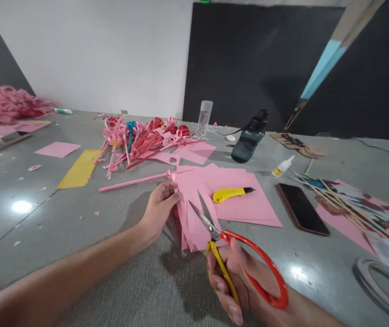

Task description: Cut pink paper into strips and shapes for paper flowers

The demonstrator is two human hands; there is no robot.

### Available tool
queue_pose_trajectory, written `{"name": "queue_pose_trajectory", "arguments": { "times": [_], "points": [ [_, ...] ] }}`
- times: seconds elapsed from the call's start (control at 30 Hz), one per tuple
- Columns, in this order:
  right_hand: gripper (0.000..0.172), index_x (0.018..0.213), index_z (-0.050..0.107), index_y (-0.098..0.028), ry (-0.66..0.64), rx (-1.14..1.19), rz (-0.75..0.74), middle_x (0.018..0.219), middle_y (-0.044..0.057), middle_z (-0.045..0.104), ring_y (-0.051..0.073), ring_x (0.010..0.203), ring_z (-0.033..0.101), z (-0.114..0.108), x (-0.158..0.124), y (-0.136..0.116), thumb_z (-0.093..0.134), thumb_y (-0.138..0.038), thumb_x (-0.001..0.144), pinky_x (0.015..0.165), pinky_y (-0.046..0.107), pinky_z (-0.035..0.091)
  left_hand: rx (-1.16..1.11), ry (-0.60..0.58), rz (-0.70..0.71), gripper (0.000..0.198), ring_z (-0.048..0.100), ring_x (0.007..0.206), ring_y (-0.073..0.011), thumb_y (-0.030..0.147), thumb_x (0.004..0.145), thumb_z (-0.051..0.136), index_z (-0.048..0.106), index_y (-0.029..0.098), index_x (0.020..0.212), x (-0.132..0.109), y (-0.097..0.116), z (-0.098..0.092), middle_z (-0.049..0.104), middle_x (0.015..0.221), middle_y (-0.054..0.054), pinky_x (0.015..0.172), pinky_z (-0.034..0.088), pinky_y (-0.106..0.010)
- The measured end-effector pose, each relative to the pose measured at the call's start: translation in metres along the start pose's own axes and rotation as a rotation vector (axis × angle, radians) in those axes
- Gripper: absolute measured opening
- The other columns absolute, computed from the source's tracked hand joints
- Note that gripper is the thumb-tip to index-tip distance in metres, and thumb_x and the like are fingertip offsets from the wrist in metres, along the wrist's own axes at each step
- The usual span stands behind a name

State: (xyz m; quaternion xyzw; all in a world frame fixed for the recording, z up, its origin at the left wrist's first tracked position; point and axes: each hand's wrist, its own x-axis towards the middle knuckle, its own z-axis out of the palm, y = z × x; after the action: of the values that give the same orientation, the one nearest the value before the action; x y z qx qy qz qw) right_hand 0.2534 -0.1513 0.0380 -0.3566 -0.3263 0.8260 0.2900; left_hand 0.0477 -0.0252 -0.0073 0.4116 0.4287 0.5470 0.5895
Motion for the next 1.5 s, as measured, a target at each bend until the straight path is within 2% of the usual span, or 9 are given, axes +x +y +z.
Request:
{"name": "queue_pose_trajectory", "arguments": {
  "times": [0.13, 0.33, 0.57, 0.7, 0.97, 1.2, 1.3, 1.5],
  "points": [
    [0.074, 0.097, 0.059, -0.018, -0.010, -0.016, -0.016, 0.082, 0.001, 0.051, 0.008, 0.053, 0.044, -0.003, 0.002, 0.002, 0.029, -0.085, 0.088, 0.055, 0.023, 0.040, 0.019, -0.007, -0.037, 0.035, 0.054, 0.069, -0.0083, 0.033, 0.077, 0.076, 0.059, 0.019, 0.105, 0.000, 0.001, 0.000, 0.059, 0.082, 0.003, 0.061, 0.042, -0.019],
    [0.078, 0.100, 0.060, -0.016, -0.030, -0.006, 0.019, 0.085, 0.002, 0.052, 0.008, 0.055, 0.043, -0.005, 0.003, 0.004, 0.021, -0.083, 0.090, 0.056, 0.024, 0.039, 0.041, -0.085, -0.038, 0.033, 0.052, 0.061, -0.0077, 0.033, 0.081, 0.073, 0.052, 0.023, 0.104, -0.002, 0.002, 0.002, 0.057, 0.074, 0.007, 0.055, 0.041, -0.018],
    [0.078, 0.094, 0.058, -0.018, 0.001, -0.018, 0.072, 0.081, 0.000, 0.049, 0.007, 0.052, 0.039, 0.003, 0.005, -0.002, 0.025, -0.088, 0.085, 0.054, 0.022, 0.038, 0.103, -0.181, -0.019, 0.028, 0.050, 0.053, -0.0078, 0.032, 0.086, 0.067, 0.048, 0.023, 0.105, -0.003, 0.004, 0.000, 0.054, 0.068, 0.008, 0.052, 0.042, -0.019],
    [0.080, 0.094, 0.061, -0.015, 0.007, -0.045, 0.040, 0.082, 0.001, 0.050, 0.007, 0.053, 0.042, 0.003, 0.004, -0.002, 0.027, -0.087, 0.086, 0.055, 0.022, 0.039, 0.142, -0.172, 0.017, 0.027, 0.049, 0.052, -0.0075, 0.028, 0.087, 0.065, 0.047, 0.023, 0.107, -0.004, 0.001, 0.000, 0.051, 0.064, 0.010, 0.051, 0.041, -0.018],
    [0.067, 0.104, 0.060, -0.018, -0.050, 0.035, -0.007, 0.086, 0.002, 0.055, 0.009, 0.055, 0.050, -0.007, 0.005, 0.009, 0.030, -0.077, 0.095, 0.057, 0.025, 0.044, 0.200, -0.194, 0.042, 0.030, 0.049, 0.055, -0.0068, 0.028, 0.089, 0.064, 0.046, 0.023, 0.111, -0.005, 0.000, -0.002, 0.053, 0.066, 0.009, 0.052, 0.041, -0.017],
    [0.055, 0.112, 0.064, -0.013, -0.119, 0.141, -0.016, 0.091, 0.006, 0.057, 0.013, 0.065, 0.056, -0.008, 0.003, 0.004, 0.041, -0.061, 0.100, 0.065, 0.028, 0.044, 0.213, -0.167, 0.053, 0.034, 0.049, 0.050, -0.0083, 0.028, 0.087, 0.066, 0.044, 0.023, 0.113, -0.008, 0.003, 0.002, 0.054, 0.060, 0.009, 0.048, 0.043, -0.018],
    [0.055, 0.113, 0.063, -0.013, -0.116, 0.147, 0.003, 0.091, 0.006, 0.057, 0.013, 0.065, 0.057, -0.008, 0.003, 0.003, 0.040, -0.060, 0.101, 0.066, 0.029, 0.044, 0.203, -0.166, 0.057, 0.035, 0.050, 0.050, -0.0078, 0.028, 0.087, 0.067, 0.044, 0.024, 0.114, -0.009, 0.002, 0.002, 0.056, 0.062, 0.009, 0.047, 0.041, -0.017],
    [0.055, 0.111, 0.062, -0.015, -0.088, 0.120, 0.031, 0.089, 0.003, 0.057, 0.011, 0.065, 0.056, -0.005, 0.005, 0.002, 0.051, -0.067, 0.095, 0.066, 0.026, 0.045, 0.188, -0.179, 0.049, 0.037, 0.053, 0.051, -0.0082, 0.029, 0.087, 0.068, 0.044, 0.024, 0.115, -0.009, -0.001, -0.001, 0.059, 0.065, 0.008, 0.049, 0.044, -0.018]
  ]
}}
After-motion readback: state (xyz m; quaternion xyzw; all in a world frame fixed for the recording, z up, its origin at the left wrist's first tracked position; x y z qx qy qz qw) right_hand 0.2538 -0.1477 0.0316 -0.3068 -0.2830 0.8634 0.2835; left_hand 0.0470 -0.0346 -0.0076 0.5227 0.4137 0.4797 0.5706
